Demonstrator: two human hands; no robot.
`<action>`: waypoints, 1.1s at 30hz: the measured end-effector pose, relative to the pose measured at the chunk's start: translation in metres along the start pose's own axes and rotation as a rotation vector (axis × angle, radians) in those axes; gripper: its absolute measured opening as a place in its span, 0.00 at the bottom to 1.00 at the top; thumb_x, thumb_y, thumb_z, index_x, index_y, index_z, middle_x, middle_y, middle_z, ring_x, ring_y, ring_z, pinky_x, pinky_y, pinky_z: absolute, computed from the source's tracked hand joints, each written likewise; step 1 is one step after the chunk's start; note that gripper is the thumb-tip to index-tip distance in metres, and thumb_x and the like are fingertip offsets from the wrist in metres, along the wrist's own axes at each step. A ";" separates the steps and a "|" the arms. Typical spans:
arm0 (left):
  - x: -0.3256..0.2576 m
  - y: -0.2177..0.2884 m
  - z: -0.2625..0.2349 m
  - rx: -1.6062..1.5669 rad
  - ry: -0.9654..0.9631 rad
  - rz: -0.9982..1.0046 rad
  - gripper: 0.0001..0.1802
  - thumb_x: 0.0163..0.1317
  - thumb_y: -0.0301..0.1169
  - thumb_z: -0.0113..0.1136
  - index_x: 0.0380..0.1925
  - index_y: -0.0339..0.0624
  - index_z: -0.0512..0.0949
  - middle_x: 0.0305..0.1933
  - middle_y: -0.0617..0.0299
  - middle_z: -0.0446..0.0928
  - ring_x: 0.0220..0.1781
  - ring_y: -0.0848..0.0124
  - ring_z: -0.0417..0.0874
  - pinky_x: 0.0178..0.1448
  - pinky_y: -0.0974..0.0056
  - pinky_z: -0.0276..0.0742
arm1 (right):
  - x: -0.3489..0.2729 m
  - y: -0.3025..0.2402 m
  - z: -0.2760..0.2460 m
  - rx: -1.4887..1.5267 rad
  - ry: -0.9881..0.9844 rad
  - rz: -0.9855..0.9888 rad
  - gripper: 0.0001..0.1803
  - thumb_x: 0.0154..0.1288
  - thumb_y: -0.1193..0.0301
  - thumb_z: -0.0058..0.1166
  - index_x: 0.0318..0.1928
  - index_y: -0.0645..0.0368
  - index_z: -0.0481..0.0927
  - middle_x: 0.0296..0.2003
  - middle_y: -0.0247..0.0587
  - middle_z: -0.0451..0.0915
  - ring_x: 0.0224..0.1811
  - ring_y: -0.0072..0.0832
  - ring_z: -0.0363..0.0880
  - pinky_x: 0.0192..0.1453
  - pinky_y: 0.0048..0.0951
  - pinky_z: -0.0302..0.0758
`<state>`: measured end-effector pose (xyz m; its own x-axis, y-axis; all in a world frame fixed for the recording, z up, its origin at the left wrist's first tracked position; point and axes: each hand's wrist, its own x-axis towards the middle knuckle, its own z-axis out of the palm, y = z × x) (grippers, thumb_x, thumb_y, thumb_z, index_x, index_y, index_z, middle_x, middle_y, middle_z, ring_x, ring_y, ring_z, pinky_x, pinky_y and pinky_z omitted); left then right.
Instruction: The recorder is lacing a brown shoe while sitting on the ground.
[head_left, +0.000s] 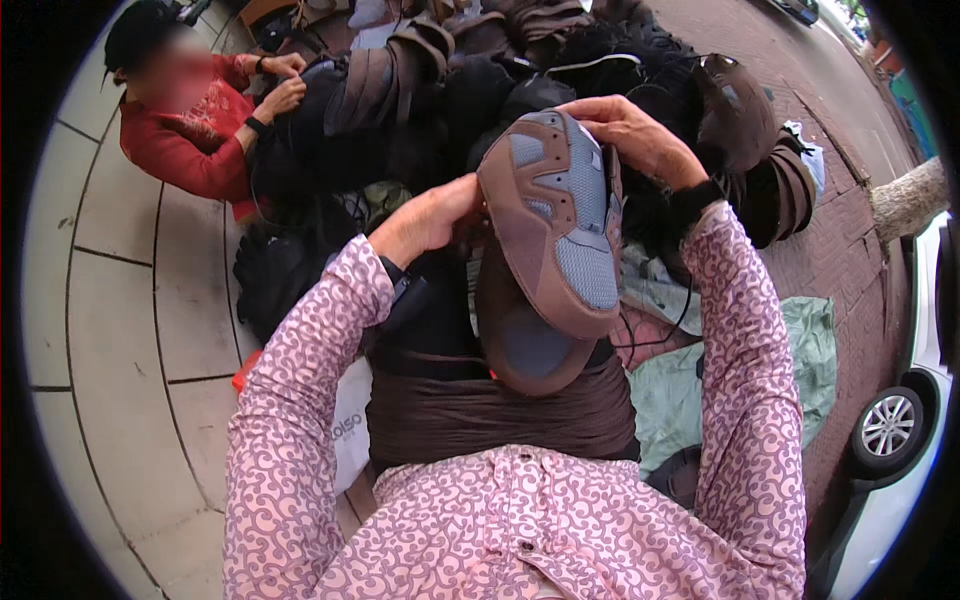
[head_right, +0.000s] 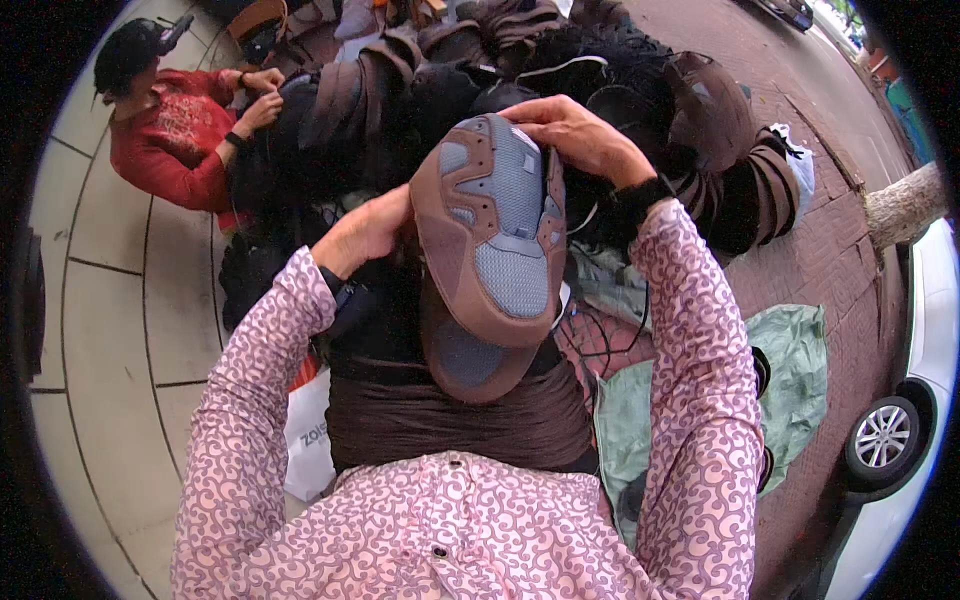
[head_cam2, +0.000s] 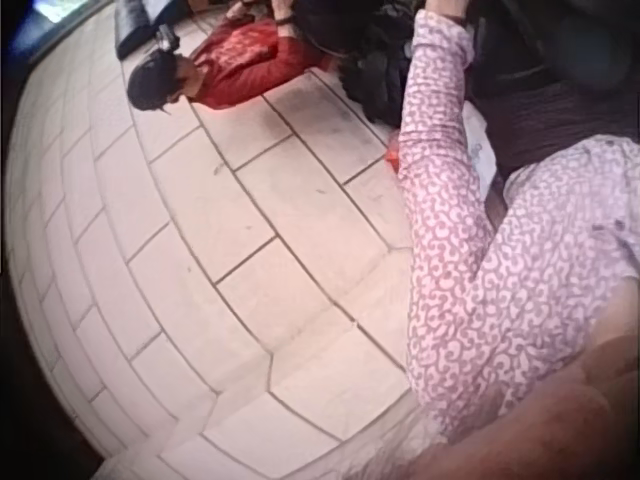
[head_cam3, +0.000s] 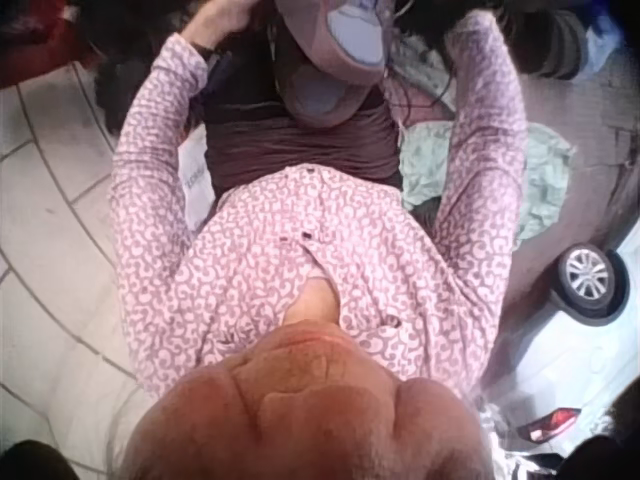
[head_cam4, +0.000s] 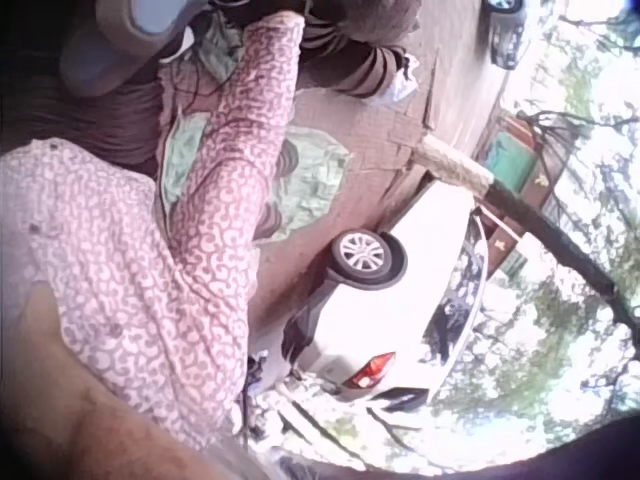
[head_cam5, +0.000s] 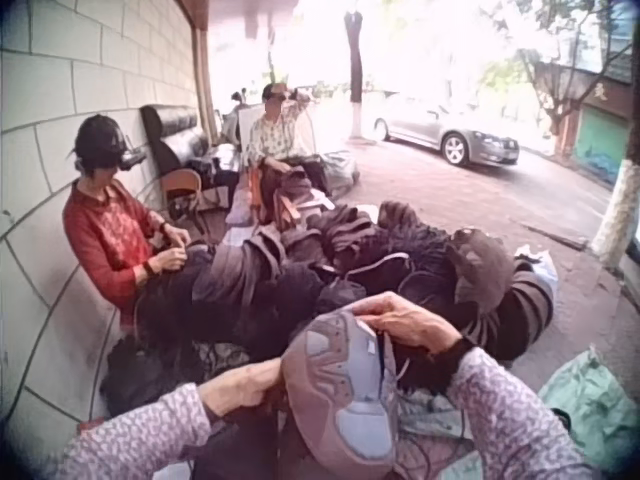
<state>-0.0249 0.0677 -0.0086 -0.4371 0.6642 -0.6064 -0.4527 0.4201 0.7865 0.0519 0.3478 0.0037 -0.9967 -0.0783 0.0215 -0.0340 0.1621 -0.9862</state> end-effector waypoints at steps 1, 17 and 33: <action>0.003 0.000 -0.004 -0.064 -0.026 -0.075 0.26 0.77 0.50 0.48 0.54 0.39 0.82 0.51 0.56 0.84 0.48 0.67 0.85 0.53 0.59 0.84 | 0.004 0.001 0.004 -0.070 -0.034 -0.002 0.18 0.72 0.66 0.61 0.58 0.61 0.85 0.46 0.41 0.87 0.47 0.27 0.85 0.57 0.29 0.82; 0.000 -0.025 -0.019 -0.195 -0.011 0.011 0.29 0.79 0.52 0.40 0.51 0.39 0.82 0.50 0.55 0.81 0.55 0.61 0.80 0.64 0.43 0.75 | -0.002 -0.027 0.043 -0.655 0.071 0.124 0.16 0.70 0.69 0.60 0.51 0.67 0.87 0.44 0.47 0.88 0.41 0.24 0.86 0.49 0.23 0.81; 0.001 -0.013 -0.008 -0.042 -0.077 0.018 0.32 0.58 0.62 0.62 0.50 0.51 0.84 0.43 0.59 0.75 0.44 0.63 0.73 0.49 0.56 0.70 | -0.067 -0.046 0.091 0.354 0.347 0.561 0.27 0.78 0.50 0.47 0.63 0.56 0.81 0.54 0.39 0.84 0.54 0.26 0.83 0.59 0.30 0.79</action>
<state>-0.0257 0.0574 -0.0204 -0.3857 0.7176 -0.5799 -0.4784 0.3818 0.7908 0.1268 0.2565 0.0330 -0.8252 0.2474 -0.5078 0.4538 -0.2449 -0.8568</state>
